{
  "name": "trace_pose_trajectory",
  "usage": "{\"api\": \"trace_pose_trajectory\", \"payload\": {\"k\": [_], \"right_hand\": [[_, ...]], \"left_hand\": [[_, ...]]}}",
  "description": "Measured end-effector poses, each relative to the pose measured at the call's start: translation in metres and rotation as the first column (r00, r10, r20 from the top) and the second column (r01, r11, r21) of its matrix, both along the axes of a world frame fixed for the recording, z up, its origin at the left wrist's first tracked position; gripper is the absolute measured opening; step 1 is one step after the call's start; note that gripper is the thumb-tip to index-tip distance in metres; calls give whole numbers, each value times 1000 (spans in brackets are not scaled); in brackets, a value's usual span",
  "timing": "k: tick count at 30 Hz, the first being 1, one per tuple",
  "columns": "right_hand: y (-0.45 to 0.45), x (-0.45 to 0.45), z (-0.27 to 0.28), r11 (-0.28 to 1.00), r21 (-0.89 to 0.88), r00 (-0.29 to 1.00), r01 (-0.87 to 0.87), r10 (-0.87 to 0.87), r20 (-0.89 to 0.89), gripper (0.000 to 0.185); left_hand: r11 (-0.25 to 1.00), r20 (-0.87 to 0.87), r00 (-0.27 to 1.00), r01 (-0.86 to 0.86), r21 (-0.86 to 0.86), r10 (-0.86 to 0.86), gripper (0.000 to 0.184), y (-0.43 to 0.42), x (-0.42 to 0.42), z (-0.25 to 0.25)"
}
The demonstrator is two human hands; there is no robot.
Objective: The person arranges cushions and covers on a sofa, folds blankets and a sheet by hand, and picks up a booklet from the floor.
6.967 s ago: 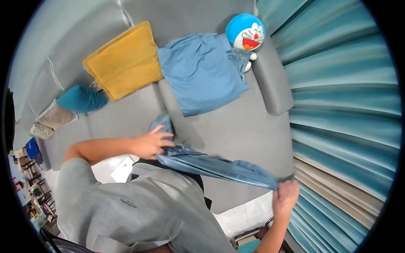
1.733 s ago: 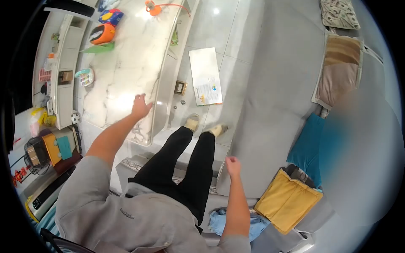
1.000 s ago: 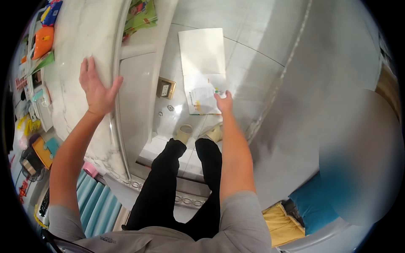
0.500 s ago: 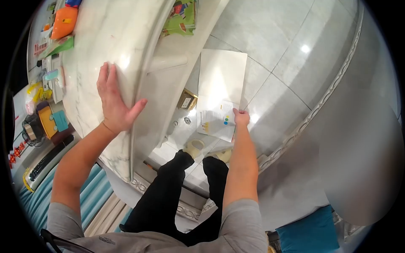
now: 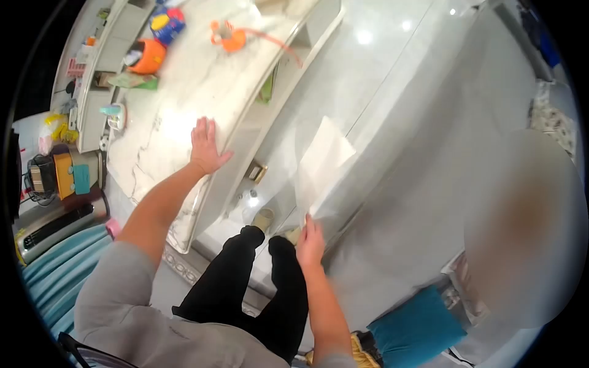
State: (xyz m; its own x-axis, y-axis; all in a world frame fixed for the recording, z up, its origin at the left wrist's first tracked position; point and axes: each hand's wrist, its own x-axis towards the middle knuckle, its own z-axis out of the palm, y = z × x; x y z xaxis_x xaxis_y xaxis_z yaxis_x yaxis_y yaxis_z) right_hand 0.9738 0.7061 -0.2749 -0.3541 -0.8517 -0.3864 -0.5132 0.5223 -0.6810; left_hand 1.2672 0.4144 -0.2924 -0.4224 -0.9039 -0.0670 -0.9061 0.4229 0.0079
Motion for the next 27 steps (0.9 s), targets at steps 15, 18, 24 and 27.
{"api": "trace_pose_trajectory", "payload": {"k": [15, 18, 24, 27], "right_hand": [[-30, -138, 392, 971, -237, 895, 42, -142, -423, 51], [-89, -146, 439, 931, -362, 905, 42, -189, -381, 51], [-197, -147, 503, 878, -460, 903, -133, -84, -422, 50], [-229, -159, 511, 844, -484, 880, -231, -31, -474, 50]], "left_hand": [[170, -661, 747, 644, 746, 66, 50, 23, -262, 410], [50, -572, 734, 598, 800, 365, 56, 26, -297, 432], [-269, -198, 564, 636, 723, 802, 48, -55, -346, 457], [-220, -203, 534, 623, 750, 821, 45, -96, -360, 494]]}}
